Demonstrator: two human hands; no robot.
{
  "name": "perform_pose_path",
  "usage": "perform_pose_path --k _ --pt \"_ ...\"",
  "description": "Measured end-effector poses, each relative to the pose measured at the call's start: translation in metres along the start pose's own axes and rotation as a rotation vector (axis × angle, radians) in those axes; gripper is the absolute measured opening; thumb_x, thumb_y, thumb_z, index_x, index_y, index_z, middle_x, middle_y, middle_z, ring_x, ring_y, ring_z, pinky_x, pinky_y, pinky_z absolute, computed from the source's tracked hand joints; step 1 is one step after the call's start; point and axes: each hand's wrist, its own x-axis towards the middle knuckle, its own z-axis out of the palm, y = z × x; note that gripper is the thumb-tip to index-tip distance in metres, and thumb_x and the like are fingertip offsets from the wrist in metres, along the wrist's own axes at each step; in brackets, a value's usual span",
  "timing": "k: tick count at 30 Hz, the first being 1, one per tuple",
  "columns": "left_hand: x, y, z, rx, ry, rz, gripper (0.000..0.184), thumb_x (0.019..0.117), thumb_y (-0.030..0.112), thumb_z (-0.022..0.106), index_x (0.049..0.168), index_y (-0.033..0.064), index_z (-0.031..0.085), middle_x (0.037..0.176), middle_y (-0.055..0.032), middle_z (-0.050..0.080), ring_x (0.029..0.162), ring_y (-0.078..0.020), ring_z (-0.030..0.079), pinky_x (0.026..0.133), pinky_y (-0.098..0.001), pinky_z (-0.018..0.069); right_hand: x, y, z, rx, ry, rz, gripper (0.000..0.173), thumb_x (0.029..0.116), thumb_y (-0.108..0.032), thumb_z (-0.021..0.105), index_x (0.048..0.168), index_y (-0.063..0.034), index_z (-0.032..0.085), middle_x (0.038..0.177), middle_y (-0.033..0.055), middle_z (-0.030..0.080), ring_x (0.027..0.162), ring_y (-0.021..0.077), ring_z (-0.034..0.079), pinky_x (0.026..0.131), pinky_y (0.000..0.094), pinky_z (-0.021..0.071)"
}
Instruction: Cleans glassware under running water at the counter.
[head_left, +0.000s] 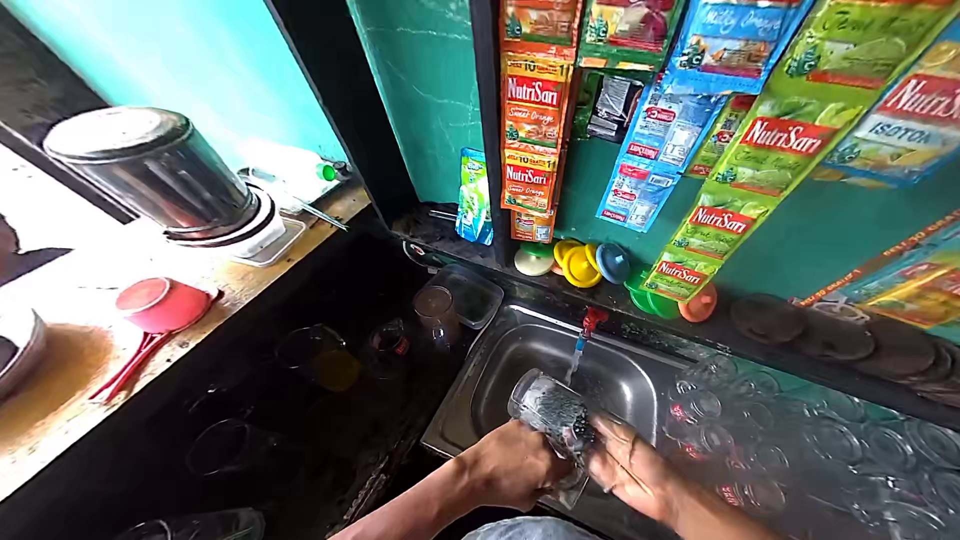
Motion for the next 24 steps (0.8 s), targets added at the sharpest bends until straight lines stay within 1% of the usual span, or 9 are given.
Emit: perform_pose_path --k 5,7,9,12,14,16,18,21,24 --pt "-0.007 -0.004 -0.004 -0.126 -0.054 -0.141 0.028 0.0984 0.035 0.062 0.087 0.0085 0.063 0.074 -0.0117 0.064 0.074 -0.0330 0.067 0.064 -0.0567 0.0531 -0.028 -0.022 0.005 0.122 -0.011 -0.139 0.055 0.1087 -0.038 0.018 0.128 -0.0034 0.055 0.121 0.0185 0.065 0.110 0.0264 0.066 0.096 0.0412 0.0545" --pt "0.001 -0.001 -0.003 -0.156 -0.068 -0.120 0.029 0.0984 0.034 0.062 0.087 0.0072 0.063 0.073 -0.0127 0.063 0.073 -0.0339 0.067 0.063 -0.0571 0.0526 -0.021 -0.011 0.001 -0.383 -0.031 -0.342 0.055 0.1084 -0.038 0.026 0.138 0.0006 0.051 0.132 0.0154 0.064 0.122 0.0204 0.062 0.105 0.0385 0.0510" --pt "0.006 0.002 -0.003 -0.196 -0.020 -0.072 0.032 0.0970 0.035 0.065 0.083 0.0069 0.062 0.069 -0.0119 0.062 0.068 -0.0324 0.065 0.061 -0.0552 0.0517 -0.017 -0.001 -0.010 -1.117 -0.049 -0.660 0.061 0.1077 -0.049 0.035 0.128 0.0023 0.063 0.128 0.0095 0.066 0.122 0.0111 0.060 0.105 0.0321 0.0487" --pt "0.003 0.005 -0.007 -0.307 0.050 -0.044 0.035 0.0951 0.039 0.068 0.080 0.0096 0.059 0.062 -0.0060 0.054 0.059 -0.0243 0.058 0.055 -0.0477 0.0477 -0.021 -0.020 -0.045 -1.641 -0.291 -1.126 0.061 0.1086 -0.042 0.026 0.113 -0.0040 0.073 0.139 0.0170 0.062 0.141 0.0286 0.050 0.118 0.0451 0.0429" --pt "0.003 0.005 -0.009 -0.338 0.031 -0.038 0.036 0.0950 0.041 0.069 0.080 0.0103 0.059 0.061 -0.0045 0.052 0.057 -0.0220 0.056 0.053 -0.0452 0.0462 -0.023 -0.030 -0.066 -1.761 -0.404 -1.247 0.049 0.1070 -0.025 0.029 0.121 -0.0035 0.071 0.139 0.0171 0.063 0.142 0.0338 0.049 0.118 0.0476 0.0429" --pt "0.007 0.009 -0.011 -0.306 -0.029 -0.019 0.034 0.0954 0.040 0.068 0.082 0.0093 0.060 0.063 -0.0060 0.054 0.059 -0.0245 0.057 0.054 -0.0473 0.0465 -0.023 -0.033 -0.069 -1.958 -0.490 -1.141 0.034 0.1015 -0.004 0.042 0.123 -0.0011 0.068 0.145 0.0146 0.060 0.145 0.0316 0.046 0.120 0.0439 0.0420" --pt "0.014 0.017 -0.010 -0.227 -0.099 0.027 0.031 0.0966 0.037 0.067 0.086 0.0081 0.062 0.069 -0.0095 0.059 0.067 -0.0302 0.063 0.059 -0.0532 0.0505 -0.012 -0.029 -0.045 -2.132 -0.517 -0.767 0.044 0.0993 0.003 0.048 0.141 -0.0026 0.059 0.159 0.0104 0.046 0.152 0.0273 0.036 0.123 0.0411 0.0341" --pt "0.022 0.021 -0.002 -0.189 -0.077 0.059 0.030 0.0963 0.035 0.068 0.090 0.0059 0.065 0.075 -0.0130 0.064 0.074 -0.0342 0.067 0.064 -0.0571 0.0535 0.023 -0.015 -0.015 -1.766 -0.350 -0.510 0.036 0.1044 -0.005 0.048 0.137 0.0059 0.060 0.145 0.0222 0.057 0.142 0.0305 0.049 0.120 0.0410 0.0358" --pt "0.018 0.006 -0.002 -0.258 -0.064 -0.002 0.034 0.0954 0.039 0.068 0.087 0.0068 0.062 0.072 -0.0103 0.060 0.069 -0.0298 0.063 0.062 -0.0540 0.0514 0.024 -0.015 -0.014 -1.013 -0.065 -0.204 0.035 0.1096 -0.016 0.044 0.137 -0.0001 0.058 0.131 0.0094 0.064 0.122 0.0102 0.059 0.106 0.0255 0.0479"
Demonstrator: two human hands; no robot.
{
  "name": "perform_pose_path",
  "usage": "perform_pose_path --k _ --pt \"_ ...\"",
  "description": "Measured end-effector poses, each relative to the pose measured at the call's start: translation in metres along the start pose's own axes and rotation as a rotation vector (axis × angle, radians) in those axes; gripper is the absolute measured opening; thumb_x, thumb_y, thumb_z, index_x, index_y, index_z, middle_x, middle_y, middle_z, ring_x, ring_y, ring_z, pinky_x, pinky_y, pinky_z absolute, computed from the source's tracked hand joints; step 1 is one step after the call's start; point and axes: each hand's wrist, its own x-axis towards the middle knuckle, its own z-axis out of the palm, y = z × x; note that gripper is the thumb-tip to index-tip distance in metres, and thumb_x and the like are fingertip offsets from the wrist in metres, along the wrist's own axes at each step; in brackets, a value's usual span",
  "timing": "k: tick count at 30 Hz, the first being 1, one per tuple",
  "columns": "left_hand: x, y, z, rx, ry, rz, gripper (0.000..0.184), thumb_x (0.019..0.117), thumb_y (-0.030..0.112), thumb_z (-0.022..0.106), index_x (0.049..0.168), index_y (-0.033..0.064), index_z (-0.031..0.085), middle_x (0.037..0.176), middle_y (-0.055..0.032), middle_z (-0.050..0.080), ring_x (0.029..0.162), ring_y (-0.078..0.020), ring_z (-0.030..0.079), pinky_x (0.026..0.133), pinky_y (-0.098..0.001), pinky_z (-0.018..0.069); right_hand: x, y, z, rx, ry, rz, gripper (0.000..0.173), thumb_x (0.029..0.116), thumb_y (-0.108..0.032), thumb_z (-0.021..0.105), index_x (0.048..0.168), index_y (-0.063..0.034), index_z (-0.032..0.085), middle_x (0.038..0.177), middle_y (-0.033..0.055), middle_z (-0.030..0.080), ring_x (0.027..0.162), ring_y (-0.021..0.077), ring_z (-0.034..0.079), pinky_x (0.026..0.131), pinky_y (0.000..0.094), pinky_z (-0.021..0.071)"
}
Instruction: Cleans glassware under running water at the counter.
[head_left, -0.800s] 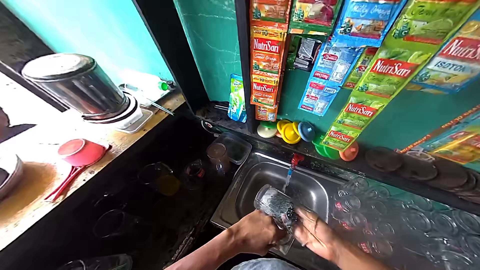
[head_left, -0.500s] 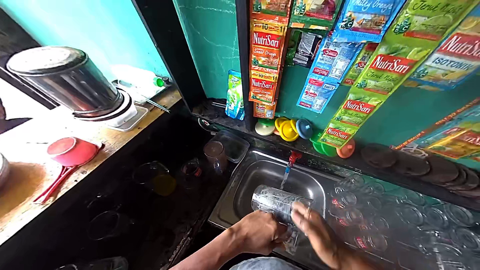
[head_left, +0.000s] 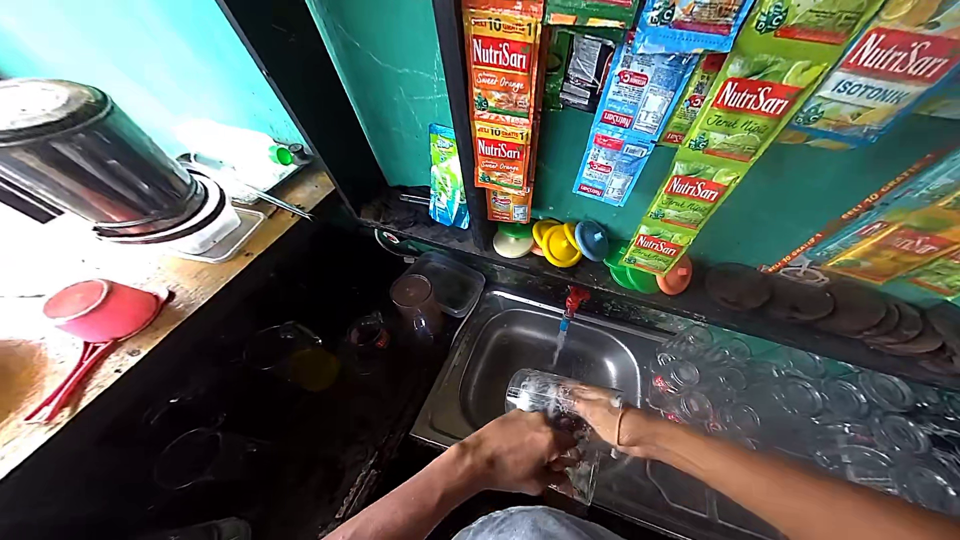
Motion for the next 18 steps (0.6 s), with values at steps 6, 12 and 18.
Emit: perform_pose_path --k 6,12,18 --pt "-0.014 0.007 0.002 -0.196 0.102 0.004 0.038 0.0929 0.042 0.073 0.082 0.0076 0.061 0.066 -0.0064 0.056 0.061 -0.0232 0.057 0.059 -0.0480 0.0482 -0.034 -0.038 -0.013 -0.304 -0.071 0.049 0.039 0.1103 -0.020 0.039 0.142 -0.0036 0.054 0.128 0.0104 0.063 0.110 0.0111 0.061 0.093 0.0288 0.0517" --pt "-0.045 -0.030 -0.003 -0.755 0.373 -0.226 0.028 0.0912 0.030 0.075 0.079 0.0095 0.061 0.063 0.0061 0.048 0.056 -0.0043 0.045 0.054 -0.0242 0.0398 -0.053 -0.011 -0.016 -0.162 0.460 -0.328 0.038 0.1000 -0.034 0.063 0.128 -0.0086 0.057 0.103 0.0062 0.071 0.090 0.0167 0.070 0.078 0.0361 0.0611" --pt "-0.037 -0.031 -0.014 -0.944 0.353 -0.410 0.040 0.1047 0.042 0.053 0.079 0.0122 0.058 0.058 0.0049 0.045 0.049 -0.0058 0.044 0.048 -0.0232 0.0374 -0.033 0.032 0.023 -0.221 0.407 -0.559 0.031 0.1054 -0.034 0.054 0.108 -0.0057 0.066 0.099 0.0033 0.070 0.094 0.0140 0.068 0.092 0.0377 0.0572"
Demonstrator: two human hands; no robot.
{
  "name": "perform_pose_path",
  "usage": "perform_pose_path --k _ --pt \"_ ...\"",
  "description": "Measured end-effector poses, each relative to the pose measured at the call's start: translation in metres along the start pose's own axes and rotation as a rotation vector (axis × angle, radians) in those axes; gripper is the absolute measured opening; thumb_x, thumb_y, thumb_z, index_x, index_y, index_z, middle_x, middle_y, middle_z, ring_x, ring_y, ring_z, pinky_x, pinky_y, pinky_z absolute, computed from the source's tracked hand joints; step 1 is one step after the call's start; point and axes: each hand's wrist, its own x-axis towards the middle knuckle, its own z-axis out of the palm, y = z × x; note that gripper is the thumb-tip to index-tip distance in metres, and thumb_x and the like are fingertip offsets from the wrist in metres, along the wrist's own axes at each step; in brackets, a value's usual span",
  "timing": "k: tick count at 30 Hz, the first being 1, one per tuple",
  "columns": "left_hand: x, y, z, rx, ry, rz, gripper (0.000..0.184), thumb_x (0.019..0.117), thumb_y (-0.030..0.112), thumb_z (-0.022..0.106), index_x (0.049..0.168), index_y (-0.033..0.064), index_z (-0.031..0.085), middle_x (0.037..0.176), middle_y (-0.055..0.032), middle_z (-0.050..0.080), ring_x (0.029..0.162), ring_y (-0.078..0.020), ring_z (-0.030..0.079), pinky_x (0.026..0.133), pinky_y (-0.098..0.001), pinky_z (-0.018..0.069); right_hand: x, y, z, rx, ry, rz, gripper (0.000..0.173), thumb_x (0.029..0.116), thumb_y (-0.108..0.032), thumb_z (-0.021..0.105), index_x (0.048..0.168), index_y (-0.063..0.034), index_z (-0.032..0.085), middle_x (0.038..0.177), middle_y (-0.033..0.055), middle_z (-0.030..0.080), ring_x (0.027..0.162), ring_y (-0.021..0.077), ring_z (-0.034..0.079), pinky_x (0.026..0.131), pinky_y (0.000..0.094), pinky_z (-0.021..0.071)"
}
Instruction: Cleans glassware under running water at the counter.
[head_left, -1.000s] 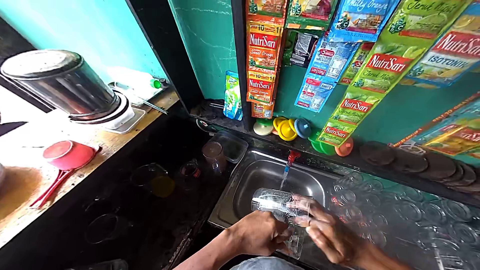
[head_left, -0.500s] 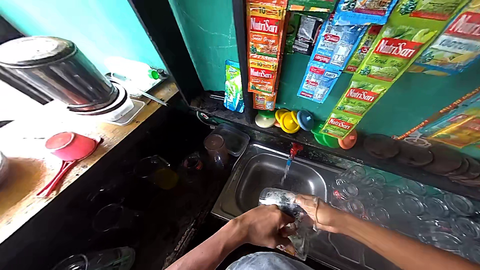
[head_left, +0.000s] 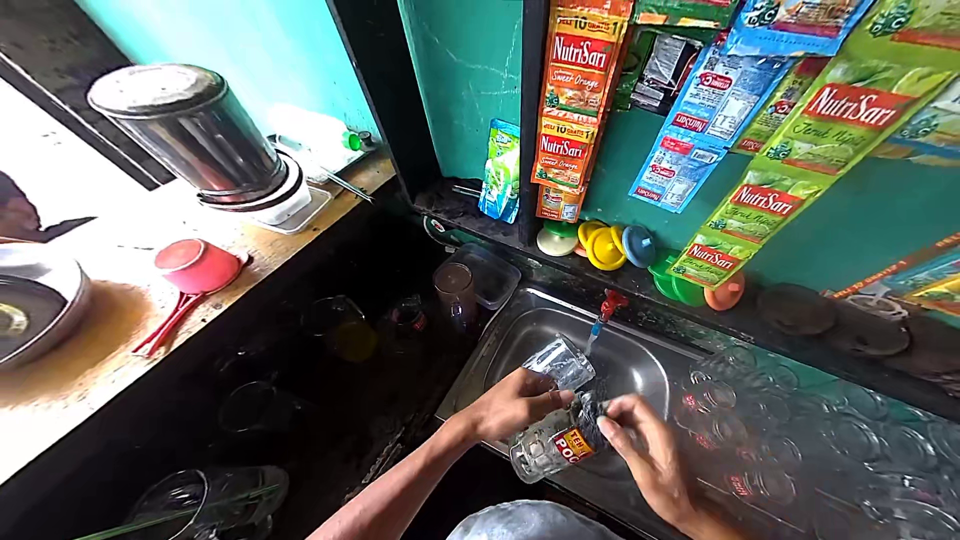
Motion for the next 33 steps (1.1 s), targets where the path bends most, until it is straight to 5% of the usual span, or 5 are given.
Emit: perform_pose_path --k 3,11,17,28,33 --pt "0.004 0.005 0.009 0.070 -0.013 0.002 0.041 0.1042 0.043 0.054 0.077 0.0125 0.059 0.059 0.0054 0.046 0.051 -0.0054 0.045 0.049 -0.0239 0.0383 -0.006 0.008 -0.010 -0.148 -0.398 -0.157 0.059 0.1046 -0.061 0.039 0.108 -0.0142 0.075 0.109 -0.0004 0.075 0.117 0.0095 0.065 0.123 0.0657 0.0136" --pt "0.016 0.009 0.036 0.562 -0.151 0.054 0.047 0.1020 0.046 0.052 0.079 0.0062 0.061 0.067 -0.0067 0.055 0.065 -0.0231 0.057 0.061 -0.0486 0.0471 0.013 0.005 0.008 0.542 -0.891 0.606 0.043 0.0955 -0.013 0.070 0.136 -0.0092 0.059 0.128 -0.0004 0.066 0.120 0.0086 0.062 0.108 0.0331 0.0503" --pt "0.005 -0.029 0.021 0.184 -0.020 -0.094 0.046 0.1027 0.050 0.054 0.082 0.0092 0.061 0.063 0.0016 0.048 0.053 -0.0108 0.047 0.053 -0.0316 0.0415 0.006 0.016 0.020 -0.226 -0.586 0.236 0.062 0.0796 -0.066 0.077 0.113 -0.0137 0.074 0.109 0.0010 0.074 0.107 0.0125 0.066 0.105 0.0452 0.0447" --pt "-0.033 -0.072 -0.012 -0.117 0.272 -0.073 0.043 0.1011 0.049 0.058 0.080 0.0114 0.059 0.058 0.0041 0.046 0.049 -0.0095 0.045 0.049 -0.0298 0.0422 0.067 0.025 0.058 0.440 -0.067 0.472 0.037 0.1027 -0.039 0.058 0.087 -0.0059 0.064 0.068 0.0024 0.060 0.055 0.0131 0.057 0.054 0.0313 0.0526" --pt "-0.058 -0.092 -0.008 -0.277 0.491 -0.149 0.040 0.1030 0.047 0.055 0.088 0.0103 0.061 0.063 0.0028 0.050 0.052 -0.0108 0.049 0.051 -0.0302 0.0454 0.163 0.076 0.081 0.466 0.151 0.944 0.042 0.1106 -0.034 0.032 0.134 -0.0022 0.047 0.104 0.0185 0.070 0.084 0.0282 0.072 0.071 0.0423 0.0607"
